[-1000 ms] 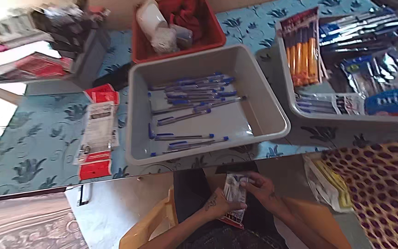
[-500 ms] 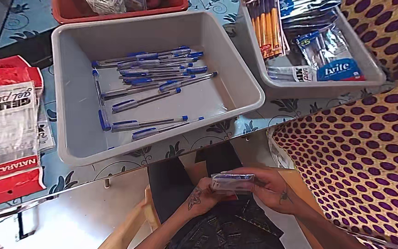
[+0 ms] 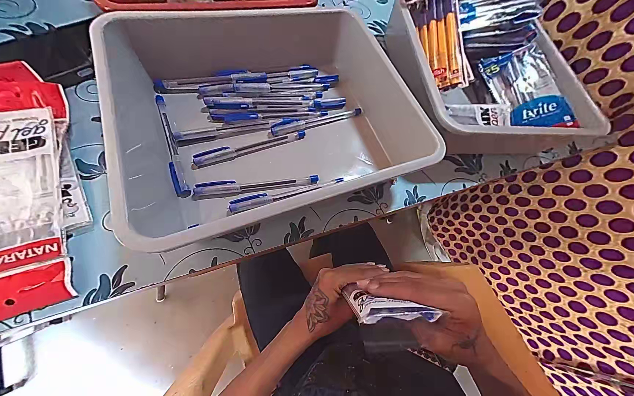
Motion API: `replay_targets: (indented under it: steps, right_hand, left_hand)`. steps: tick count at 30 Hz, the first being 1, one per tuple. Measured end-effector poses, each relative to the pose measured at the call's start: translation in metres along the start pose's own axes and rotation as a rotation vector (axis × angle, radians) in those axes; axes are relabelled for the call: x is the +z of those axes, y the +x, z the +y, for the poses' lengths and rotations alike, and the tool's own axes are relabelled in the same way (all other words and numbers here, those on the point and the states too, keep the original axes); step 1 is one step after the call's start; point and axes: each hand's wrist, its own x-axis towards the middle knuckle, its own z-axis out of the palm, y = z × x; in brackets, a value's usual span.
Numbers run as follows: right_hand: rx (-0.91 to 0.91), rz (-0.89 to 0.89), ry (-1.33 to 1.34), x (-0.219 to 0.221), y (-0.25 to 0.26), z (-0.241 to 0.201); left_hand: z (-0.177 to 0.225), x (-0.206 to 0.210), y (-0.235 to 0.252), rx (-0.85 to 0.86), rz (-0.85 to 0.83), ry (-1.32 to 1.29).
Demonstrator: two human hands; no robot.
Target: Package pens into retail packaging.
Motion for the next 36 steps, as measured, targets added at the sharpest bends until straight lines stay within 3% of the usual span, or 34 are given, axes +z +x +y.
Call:
replay_targets:
  steps: [3, 6, 8, 11, 22, 27, 30, 33, 36]
  right_hand:
    - [0.08, 0.088, 0.003, 0.002, 0.004, -0.001]
    - [0.152, 0.207, -0.017, -0.001, 0.011, -0.001]
    - [0.123, 0.233, -0.02, -0.008, 0.016, 0.003]
    - [0.01, 0.166, -0.096, -0.022, 0.018, 0.012]
    - [-0.113, -0.034, -0.355, -0.047, 0.008, 0.013]
    - [-0.002, 0.194, -0.183, -0.027, 0.002, 0.003]
    - [0.193, 0.278, -0.112, -0.019, -0.003, -0.004]
    - [0.313, 0.122, -0.085, -0.034, -0.013, -0.004]
    - [0.259, -0.127, -0.189, -0.059, -0.025, 0.003]
  left_hand:
    - [0.005, -0.002, -0.002, -0.099, -0.037, 0.034]
    - [0.015, 0.0, -0.002, -0.326, -0.128, -0.081]
    - [0.022, 0.0, 0.0, -0.494, -0.198, -0.188]
    - [0.025, -0.001, 0.002, -0.56, -0.255, -0.296]
    - [0.031, -0.007, 0.006, -0.523, -0.363, -0.363]
    - [0.036, -0.003, 0.004, -0.514, -0.342, -0.243]
    - [0.039, -0.006, 0.007, -0.473, -0.342, -0.001]
    - [0.038, -0.008, 0.009, -0.373, -0.411, 0.205]
    - [0.046, -0.005, 0.011, -0.338, -0.514, 0.396]
